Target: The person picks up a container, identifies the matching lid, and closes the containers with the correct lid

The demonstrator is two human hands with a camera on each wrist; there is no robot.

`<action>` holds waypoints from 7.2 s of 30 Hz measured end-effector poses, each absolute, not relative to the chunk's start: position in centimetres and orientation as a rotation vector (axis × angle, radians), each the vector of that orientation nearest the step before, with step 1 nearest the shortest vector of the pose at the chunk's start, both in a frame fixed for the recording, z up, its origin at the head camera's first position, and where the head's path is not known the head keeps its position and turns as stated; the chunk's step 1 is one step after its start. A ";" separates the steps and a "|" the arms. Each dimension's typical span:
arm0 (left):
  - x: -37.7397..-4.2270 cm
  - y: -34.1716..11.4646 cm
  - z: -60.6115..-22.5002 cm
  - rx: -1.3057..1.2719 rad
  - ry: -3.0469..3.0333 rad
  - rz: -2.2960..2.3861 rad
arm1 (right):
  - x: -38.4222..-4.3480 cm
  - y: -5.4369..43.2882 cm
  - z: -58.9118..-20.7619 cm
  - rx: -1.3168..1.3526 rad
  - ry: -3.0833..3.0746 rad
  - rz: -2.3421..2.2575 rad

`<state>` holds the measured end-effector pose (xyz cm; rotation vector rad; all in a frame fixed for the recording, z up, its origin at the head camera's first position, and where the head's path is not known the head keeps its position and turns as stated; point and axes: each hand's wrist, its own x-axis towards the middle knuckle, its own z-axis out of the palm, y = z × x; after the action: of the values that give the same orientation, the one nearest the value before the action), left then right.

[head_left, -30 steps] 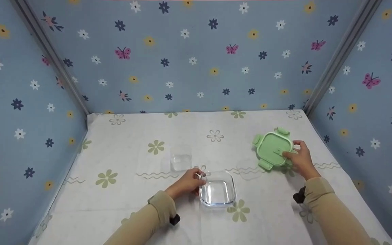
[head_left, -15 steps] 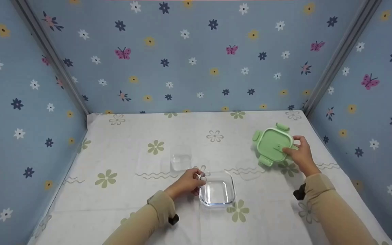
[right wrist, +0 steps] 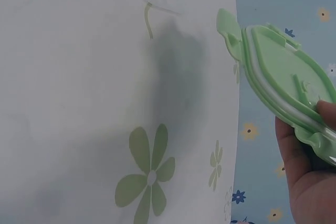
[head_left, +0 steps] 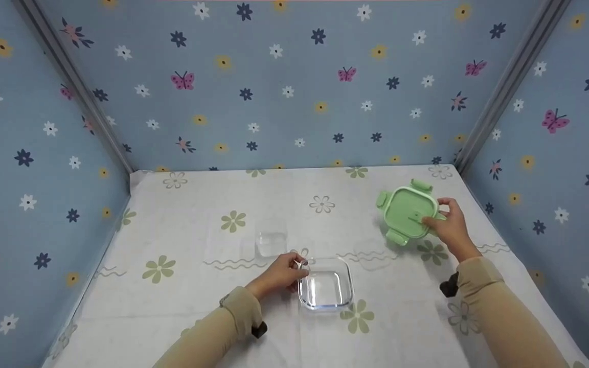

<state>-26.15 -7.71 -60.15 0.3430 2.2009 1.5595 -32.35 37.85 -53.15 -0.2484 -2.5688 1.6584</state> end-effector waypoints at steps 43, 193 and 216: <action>-27.9 -9.1 -54.5 0.601 2.603 1.473 | -30.9 33.1 -50.9 -0.003 -2.506 1.798; -27.1 -7.3 -54.9 1.911 3.002 1.569 | -29.6 21.8 -52.4 0.226 -2.733 2.379; -27.2 -7.9 -54.5 1.427 2.987 1.592 | -29.7 22.7 -52.1 0.173 -2.326 2.744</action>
<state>-27.17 -7.89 -54.51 1.4267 2.9869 1.5923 -29.74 22.72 -52.08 0.1728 -2.3261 2.7440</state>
